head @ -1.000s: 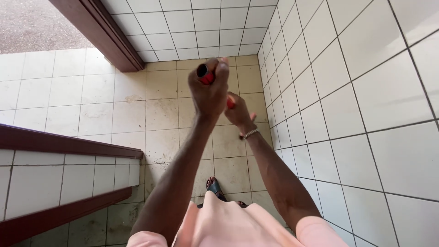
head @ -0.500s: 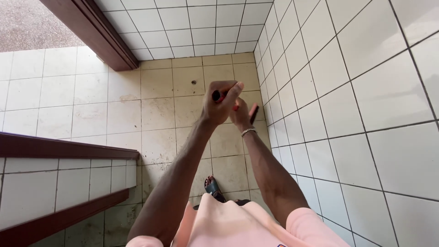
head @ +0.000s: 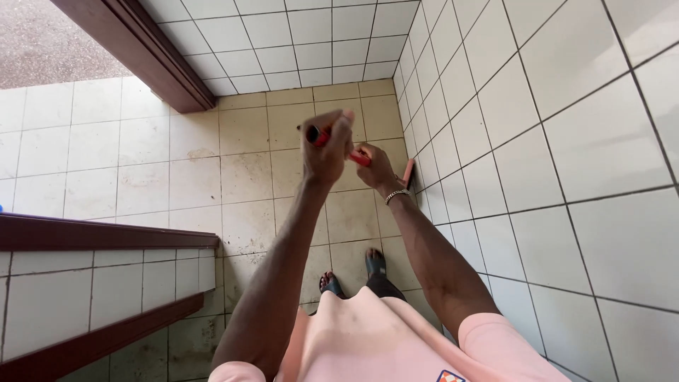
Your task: The person uses a broom to sweep dirt and debris from the tiled floor of a restroom toward a doorway, then uses a bucket to assist in clearing the area.
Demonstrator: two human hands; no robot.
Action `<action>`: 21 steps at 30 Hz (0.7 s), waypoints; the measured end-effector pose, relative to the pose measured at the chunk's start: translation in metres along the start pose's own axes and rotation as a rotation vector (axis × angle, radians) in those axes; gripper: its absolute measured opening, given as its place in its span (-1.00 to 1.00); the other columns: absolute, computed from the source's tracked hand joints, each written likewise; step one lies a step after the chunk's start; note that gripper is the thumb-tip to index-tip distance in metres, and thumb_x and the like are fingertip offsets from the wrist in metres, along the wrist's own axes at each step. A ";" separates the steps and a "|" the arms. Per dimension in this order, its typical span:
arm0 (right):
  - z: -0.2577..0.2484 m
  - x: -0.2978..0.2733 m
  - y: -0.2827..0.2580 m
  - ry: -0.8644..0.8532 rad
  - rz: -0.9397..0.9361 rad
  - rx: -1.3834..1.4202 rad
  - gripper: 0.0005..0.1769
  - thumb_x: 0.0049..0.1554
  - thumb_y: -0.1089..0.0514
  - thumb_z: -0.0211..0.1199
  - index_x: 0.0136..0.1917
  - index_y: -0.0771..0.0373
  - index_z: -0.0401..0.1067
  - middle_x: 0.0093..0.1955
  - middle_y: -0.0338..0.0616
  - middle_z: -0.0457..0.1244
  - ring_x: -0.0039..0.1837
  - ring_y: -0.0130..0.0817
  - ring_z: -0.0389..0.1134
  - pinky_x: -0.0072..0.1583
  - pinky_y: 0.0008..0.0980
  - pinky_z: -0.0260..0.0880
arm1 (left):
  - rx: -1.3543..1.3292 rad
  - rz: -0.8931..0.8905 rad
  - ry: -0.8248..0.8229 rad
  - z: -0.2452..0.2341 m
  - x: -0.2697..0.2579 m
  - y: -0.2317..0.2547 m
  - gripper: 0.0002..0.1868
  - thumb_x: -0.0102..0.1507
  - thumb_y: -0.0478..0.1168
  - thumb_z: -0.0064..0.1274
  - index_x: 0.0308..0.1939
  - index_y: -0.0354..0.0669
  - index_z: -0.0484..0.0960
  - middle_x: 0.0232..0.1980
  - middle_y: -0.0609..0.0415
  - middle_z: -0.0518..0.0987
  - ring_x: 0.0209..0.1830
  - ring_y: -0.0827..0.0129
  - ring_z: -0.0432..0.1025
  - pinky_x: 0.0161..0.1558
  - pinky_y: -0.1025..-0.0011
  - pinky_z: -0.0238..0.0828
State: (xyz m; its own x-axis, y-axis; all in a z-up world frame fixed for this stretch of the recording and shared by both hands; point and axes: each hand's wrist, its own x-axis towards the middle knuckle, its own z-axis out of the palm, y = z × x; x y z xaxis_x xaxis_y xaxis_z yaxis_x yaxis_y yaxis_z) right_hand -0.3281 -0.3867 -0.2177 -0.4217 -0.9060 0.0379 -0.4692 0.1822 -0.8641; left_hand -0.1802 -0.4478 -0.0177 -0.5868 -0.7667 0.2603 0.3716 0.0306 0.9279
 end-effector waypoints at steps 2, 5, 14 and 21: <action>0.003 0.001 0.019 0.001 -0.024 0.045 -0.78 0.06 0.32 0.09 -0.02 0.28 0.47 -0.18 -0.05 0.38 -0.15 -0.27 0.40 -0.08 -0.29 0.37 | 0.180 0.023 -0.016 0.003 -0.003 -0.011 -0.53 0.42 -0.21 -0.06 -0.61 -0.18 0.28 -0.65 0.26 0.23 -0.66 0.61 0.07 -0.60 0.45 -0.02; 0.013 0.024 0.035 -0.014 -0.159 0.151 -0.72 0.03 0.28 0.15 0.05 0.30 0.43 -0.15 -0.07 0.38 -0.09 -0.28 0.41 -0.05 -0.29 0.40 | 0.383 0.087 0.002 0.012 0.008 -0.015 -0.56 0.40 -0.25 -0.04 -0.57 -0.23 0.26 -0.62 0.24 0.18 -0.59 0.61 0.05 -0.54 0.44 -0.03; -0.005 0.097 -0.005 -0.112 -0.251 0.141 -0.92 0.15 0.28 0.21 -0.05 0.31 0.42 -0.29 -0.04 0.35 -0.26 -0.23 0.35 -0.16 -0.28 0.34 | 0.258 0.170 0.095 0.035 0.067 0.026 -0.54 0.45 -0.29 -0.07 -0.56 -0.19 0.22 -0.59 0.27 0.18 -0.59 0.63 0.02 -0.54 0.47 -0.06; -0.057 0.115 0.037 0.001 -0.210 0.107 -0.74 0.02 0.43 0.10 -0.02 0.27 0.44 -0.25 -0.04 0.39 -0.24 -0.28 0.42 -0.16 -0.35 0.40 | 0.067 0.041 0.282 0.060 0.110 -0.020 -0.51 0.41 -0.29 -0.07 -0.64 -0.13 0.26 -0.72 0.26 0.23 -0.78 0.62 0.03 -0.69 0.50 -0.04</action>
State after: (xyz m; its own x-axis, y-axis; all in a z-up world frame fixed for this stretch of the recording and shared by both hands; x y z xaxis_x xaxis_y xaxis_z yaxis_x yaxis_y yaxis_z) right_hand -0.4385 -0.4621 -0.2166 -0.3240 -0.9194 0.2231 -0.4621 -0.0519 -0.8853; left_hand -0.2953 -0.4946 0.0081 -0.3459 -0.9116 0.2224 0.3374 0.1003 0.9360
